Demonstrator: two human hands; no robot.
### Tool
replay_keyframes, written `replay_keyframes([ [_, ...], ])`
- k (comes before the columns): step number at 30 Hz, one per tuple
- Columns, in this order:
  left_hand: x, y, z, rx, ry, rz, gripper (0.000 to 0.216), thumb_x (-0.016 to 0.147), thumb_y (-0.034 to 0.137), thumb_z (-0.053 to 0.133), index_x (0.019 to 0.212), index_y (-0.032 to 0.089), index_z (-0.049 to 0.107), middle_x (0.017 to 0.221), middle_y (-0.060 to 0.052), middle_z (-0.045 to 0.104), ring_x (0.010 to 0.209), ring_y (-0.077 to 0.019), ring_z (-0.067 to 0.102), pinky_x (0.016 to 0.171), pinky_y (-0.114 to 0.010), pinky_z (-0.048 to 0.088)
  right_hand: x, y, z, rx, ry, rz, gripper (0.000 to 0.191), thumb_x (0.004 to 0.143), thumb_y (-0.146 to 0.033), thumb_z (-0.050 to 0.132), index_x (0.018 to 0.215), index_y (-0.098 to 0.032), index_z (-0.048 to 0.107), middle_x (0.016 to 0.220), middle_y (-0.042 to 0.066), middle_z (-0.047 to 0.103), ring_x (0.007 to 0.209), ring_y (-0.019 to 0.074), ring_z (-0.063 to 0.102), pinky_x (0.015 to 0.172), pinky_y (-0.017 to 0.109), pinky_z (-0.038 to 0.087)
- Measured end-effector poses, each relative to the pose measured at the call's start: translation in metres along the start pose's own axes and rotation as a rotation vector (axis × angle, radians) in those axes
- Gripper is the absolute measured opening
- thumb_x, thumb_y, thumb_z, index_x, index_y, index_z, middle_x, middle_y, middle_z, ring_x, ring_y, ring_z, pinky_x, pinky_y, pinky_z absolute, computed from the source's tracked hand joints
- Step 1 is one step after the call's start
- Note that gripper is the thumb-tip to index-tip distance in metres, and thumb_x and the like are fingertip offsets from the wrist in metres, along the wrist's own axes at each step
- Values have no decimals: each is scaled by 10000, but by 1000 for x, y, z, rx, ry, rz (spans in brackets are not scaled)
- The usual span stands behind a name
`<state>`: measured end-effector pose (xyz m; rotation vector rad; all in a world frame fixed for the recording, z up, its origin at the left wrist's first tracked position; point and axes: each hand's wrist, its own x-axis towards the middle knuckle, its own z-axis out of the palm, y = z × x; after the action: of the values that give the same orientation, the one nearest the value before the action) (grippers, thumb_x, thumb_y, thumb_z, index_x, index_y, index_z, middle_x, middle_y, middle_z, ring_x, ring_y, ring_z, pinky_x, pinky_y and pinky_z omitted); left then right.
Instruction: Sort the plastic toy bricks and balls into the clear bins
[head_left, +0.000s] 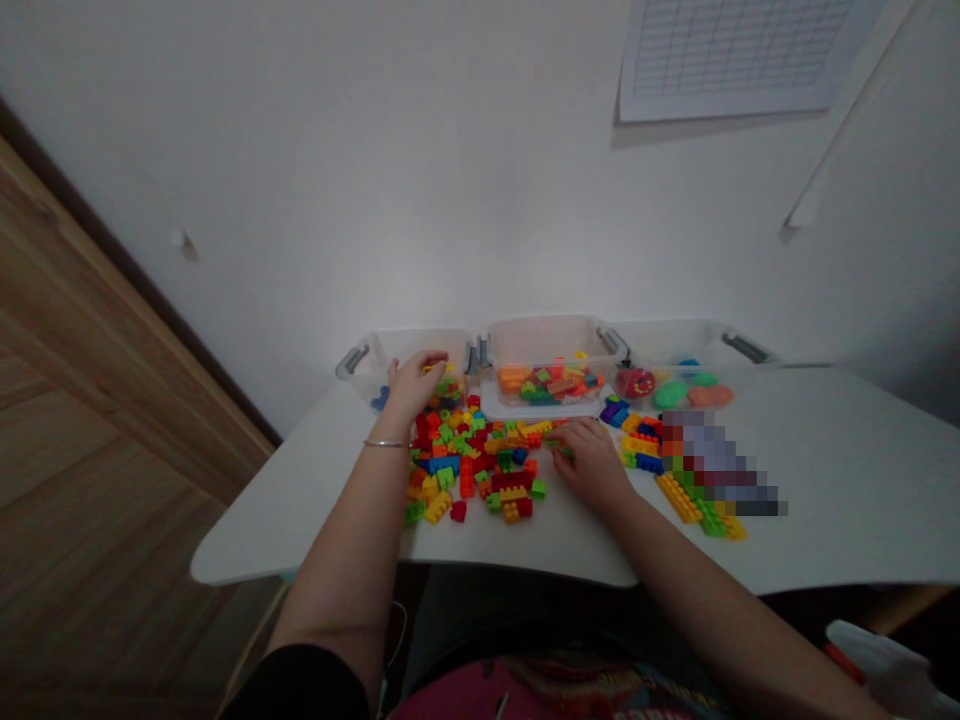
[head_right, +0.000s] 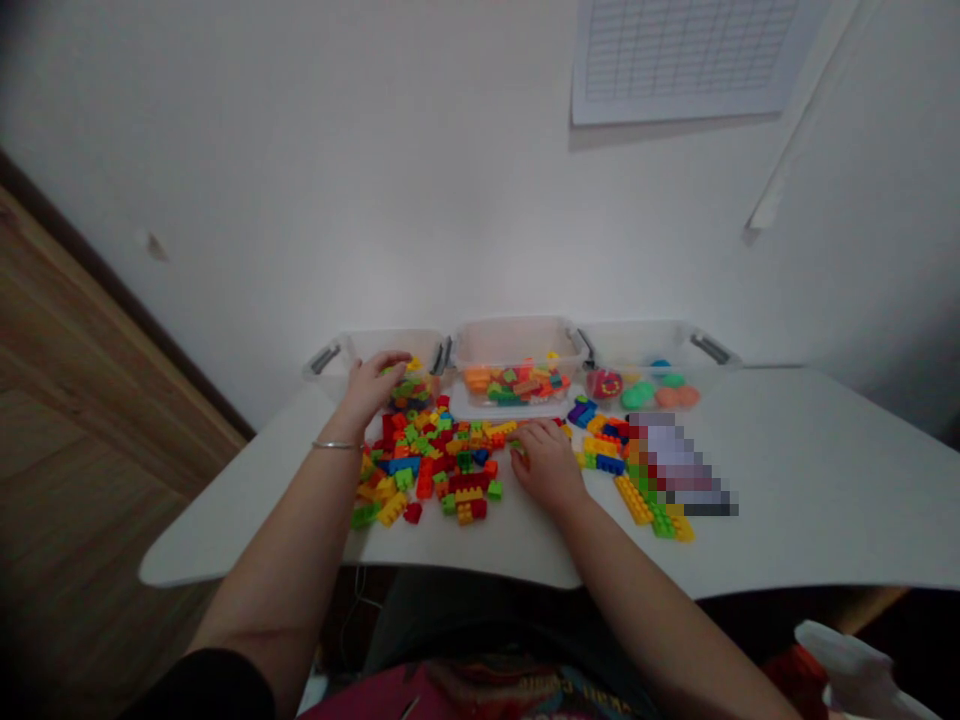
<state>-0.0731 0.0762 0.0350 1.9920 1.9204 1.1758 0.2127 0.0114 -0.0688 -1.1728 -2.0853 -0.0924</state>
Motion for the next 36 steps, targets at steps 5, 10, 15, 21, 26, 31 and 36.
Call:
replay_keyframes([
  [5, -47, 11, -14, -134, 40, 213, 243, 871, 323, 505, 1020, 190, 643, 1046, -59, 694, 960, -192, 638, 885, -340, 503, 0, 1, 1, 9, 2, -2, 182, 812, -147, 554, 944, -208, 662, 985, 78, 685, 1020, 263, 547, 940, 437, 428],
  [10, -79, 19, -8, 392, -245, 230, 158, 845, 258, 588, 949, 200, 691, 965, -82, 705, 923, -236, 641, 841, -350, 493, 0, 0, -1, 10, -13, 4, 184, 807, -139, 550, 935, -205, 665, 984, 79, 684, 1018, 264, 545, 935, 438, 432],
  [15, -86, 14, 3, 647, -322, 190, 229, 839, 266, 605, 1049, 226, 685, 1014, -109, 683, 956, -273, 639, 770, -350, 503, 1, -1, -2, 16, -18, 7, 193, 806, -136, 542, 930, -213, 668, 975, 81, 682, 1013, 260, 546, 919, 437, 442],
  [21, -88, 11, 12, 709, -367, 171, 240, 845, 273, 590, 1061, 222, 680, 970, -120, 692, 919, -288, 657, 756, -369, 511, 2, -1, -2, 26, -18, 1, 172, 810, -129, 545, 910, -204, 663, 964, 78, 683, 999, 252, 545, 919, 421, 449],
  [26, -85, 13, 17, 667, -378, 153, 248, 851, 280, 563, 1052, 204, 686, 986, -141, 688, 926, -292, 661, 775, -390, 516, 2, 0, -2, 35, -9, -13, 169, 816, -137, 546, 909, -213, 664, 953, 78, 683, 995, 249, 549, 911, 422, 453],
  [31, -80, 10, 21, 496, -358, 186, 245, 854, 228, 536, 1045, 181, 683, 1051, -131, 677, 983, -257, 646, 861, -383, 510, 2, 0, 0, 27, -11, -6, 169, 803, -140, 551, 902, -218, 663, 949, 76, 680, 1002, 254, 549, 924, 438, 445],
  [36, -65, 20, 12, -49, -139, 444, 258, 852, 238, 547, 1088, 217, 650, 1091, -64, 658, 1046, -181, 602, 958, -334, 477, 2, 1, 0, 37, -9, -4, 171, 796, -125, 555, 907, -211, 654, 964, 70, 675, 1008, 255, 540, 931, 430, 443],
])
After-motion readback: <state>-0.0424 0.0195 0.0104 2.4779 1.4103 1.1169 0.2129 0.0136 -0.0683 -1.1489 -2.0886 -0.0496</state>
